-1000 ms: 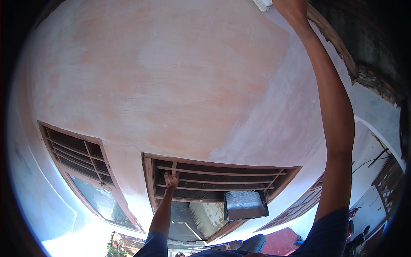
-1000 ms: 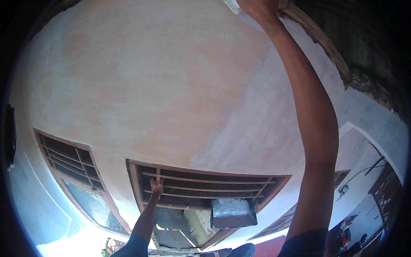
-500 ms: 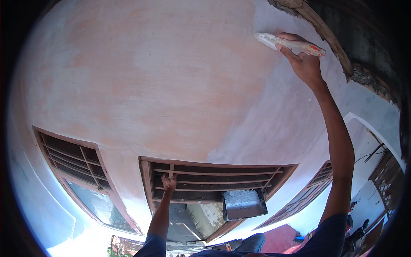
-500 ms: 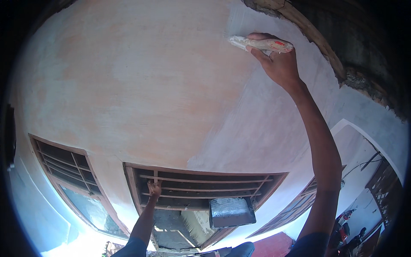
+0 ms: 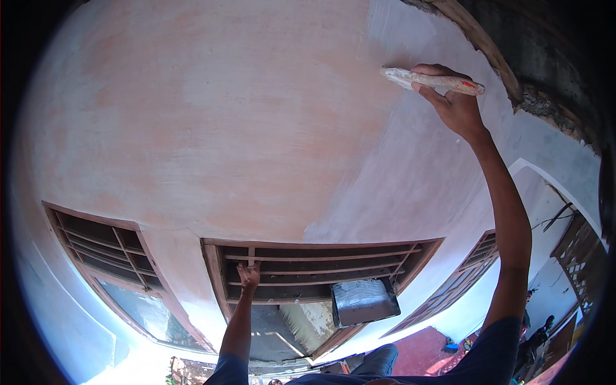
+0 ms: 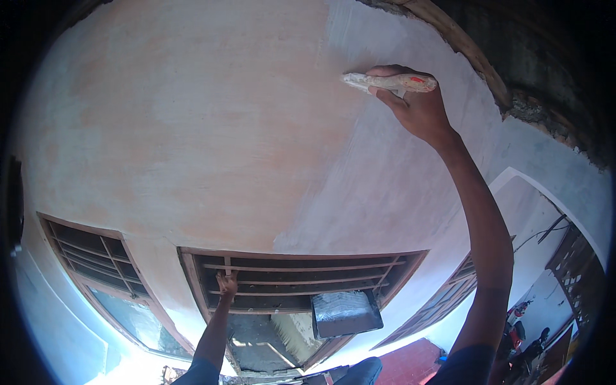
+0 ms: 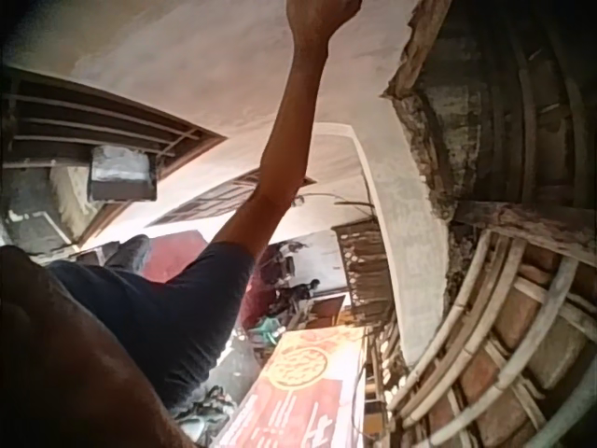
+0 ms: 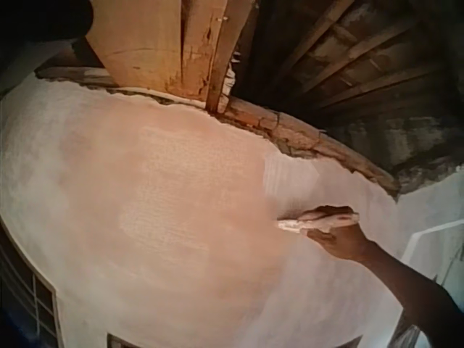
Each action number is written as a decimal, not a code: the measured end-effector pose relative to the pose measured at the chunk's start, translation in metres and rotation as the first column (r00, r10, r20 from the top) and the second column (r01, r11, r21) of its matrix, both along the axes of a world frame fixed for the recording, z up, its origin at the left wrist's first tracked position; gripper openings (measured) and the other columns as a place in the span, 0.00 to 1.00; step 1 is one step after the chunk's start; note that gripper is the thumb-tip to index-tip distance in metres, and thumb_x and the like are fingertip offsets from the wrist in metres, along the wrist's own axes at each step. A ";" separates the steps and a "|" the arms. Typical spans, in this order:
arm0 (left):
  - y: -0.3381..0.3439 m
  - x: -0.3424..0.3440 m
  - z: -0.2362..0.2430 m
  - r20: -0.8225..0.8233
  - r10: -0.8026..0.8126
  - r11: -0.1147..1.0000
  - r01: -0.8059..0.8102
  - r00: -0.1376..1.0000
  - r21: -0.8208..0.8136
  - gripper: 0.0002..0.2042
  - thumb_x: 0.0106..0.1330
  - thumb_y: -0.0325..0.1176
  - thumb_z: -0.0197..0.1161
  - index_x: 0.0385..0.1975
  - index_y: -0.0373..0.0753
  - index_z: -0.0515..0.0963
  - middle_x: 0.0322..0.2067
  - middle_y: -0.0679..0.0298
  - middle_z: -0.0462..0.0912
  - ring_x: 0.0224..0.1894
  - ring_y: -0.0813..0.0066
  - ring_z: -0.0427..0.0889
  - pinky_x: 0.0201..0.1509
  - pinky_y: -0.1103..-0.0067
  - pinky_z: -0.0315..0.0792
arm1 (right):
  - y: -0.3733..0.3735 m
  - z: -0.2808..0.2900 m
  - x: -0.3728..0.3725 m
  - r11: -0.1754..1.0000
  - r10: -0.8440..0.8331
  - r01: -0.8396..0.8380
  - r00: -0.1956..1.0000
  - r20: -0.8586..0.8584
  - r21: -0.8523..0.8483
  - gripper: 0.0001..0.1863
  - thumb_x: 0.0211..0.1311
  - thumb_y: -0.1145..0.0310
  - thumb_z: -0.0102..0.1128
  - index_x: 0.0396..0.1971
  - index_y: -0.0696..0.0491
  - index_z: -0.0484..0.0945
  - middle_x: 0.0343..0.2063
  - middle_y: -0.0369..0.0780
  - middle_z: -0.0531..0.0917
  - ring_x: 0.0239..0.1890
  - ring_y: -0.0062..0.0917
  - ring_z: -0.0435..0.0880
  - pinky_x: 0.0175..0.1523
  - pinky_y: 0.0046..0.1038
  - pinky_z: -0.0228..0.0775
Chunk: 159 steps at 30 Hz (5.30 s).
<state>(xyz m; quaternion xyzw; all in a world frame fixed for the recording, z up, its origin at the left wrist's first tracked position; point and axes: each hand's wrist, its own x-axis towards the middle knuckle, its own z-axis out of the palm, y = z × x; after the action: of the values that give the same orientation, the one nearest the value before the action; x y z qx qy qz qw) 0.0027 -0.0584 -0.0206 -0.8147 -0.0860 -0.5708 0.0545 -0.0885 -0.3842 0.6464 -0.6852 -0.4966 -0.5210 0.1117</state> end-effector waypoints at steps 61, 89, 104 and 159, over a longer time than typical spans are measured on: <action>0.013 0.005 -0.020 -0.058 -0.003 0.999 0.000 0.998 -0.054 0.12 0.56 0.30 0.54 0.40 0.50 0.75 0.40 0.45 0.71 0.41 0.43 0.69 0.41 0.56 0.65 | -0.080 0.047 0.023 0.993 -0.010 -0.018 0.970 0.242 0.113 0.11 0.54 0.68 0.60 0.38 0.52 0.78 0.34 0.34 0.82 0.34 0.18 0.80 0.42 0.20 0.70; 0.000 -0.010 0.011 0.004 -0.095 0.992 0.095 0.995 -0.082 0.13 0.53 0.25 0.53 0.38 0.45 0.76 0.40 0.48 0.71 0.41 0.47 0.68 0.41 0.58 0.66 | -0.018 -0.007 0.026 0.995 -0.031 0.073 0.890 0.455 -0.074 0.10 0.50 0.77 0.61 0.35 0.54 0.77 0.30 0.40 0.81 0.32 0.29 0.82 0.36 0.24 0.74; 0.003 -0.008 0.009 -0.049 -0.083 0.985 0.075 0.995 -0.156 0.12 0.56 0.27 0.54 0.39 0.48 0.76 0.39 0.46 0.71 0.43 0.45 0.67 0.43 0.58 0.67 | 0.003 0.102 0.000 0.970 -0.188 0.134 0.943 0.275 0.202 0.09 0.50 0.69 0.62 0.30 0.57 0.78 0.28 0.42 0.81 0.29 0.32 0.80 0.33 0.29 0.71; 0.012 0.001 -0.011 -0.041 -0.047 0.987 0.040 0.998 -0.154 0.12 0.54 0.28 0.54 0.36 0.50 0.79 0.42 0.50 0.69 0.44 0.51 0.66 0.44 0.62 0.65 | -0.032 0.006 0.030 1.000 -0.012 0.009 0.914 0.405 0.011 0.09 0.50 0.77 0.61 0.34 0.55 0.78 0.30 0.40 0.81 0.30 0.28 0.81 0.38 0.23 0.74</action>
<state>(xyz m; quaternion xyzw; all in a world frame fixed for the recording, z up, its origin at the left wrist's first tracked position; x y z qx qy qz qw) 0.0033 -0.0461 -0.0313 -0.8308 -0.1104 -0.5452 -0.0190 -0.0587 -0.4160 0.6524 -0.5647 -0.5031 -0.6542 0.0068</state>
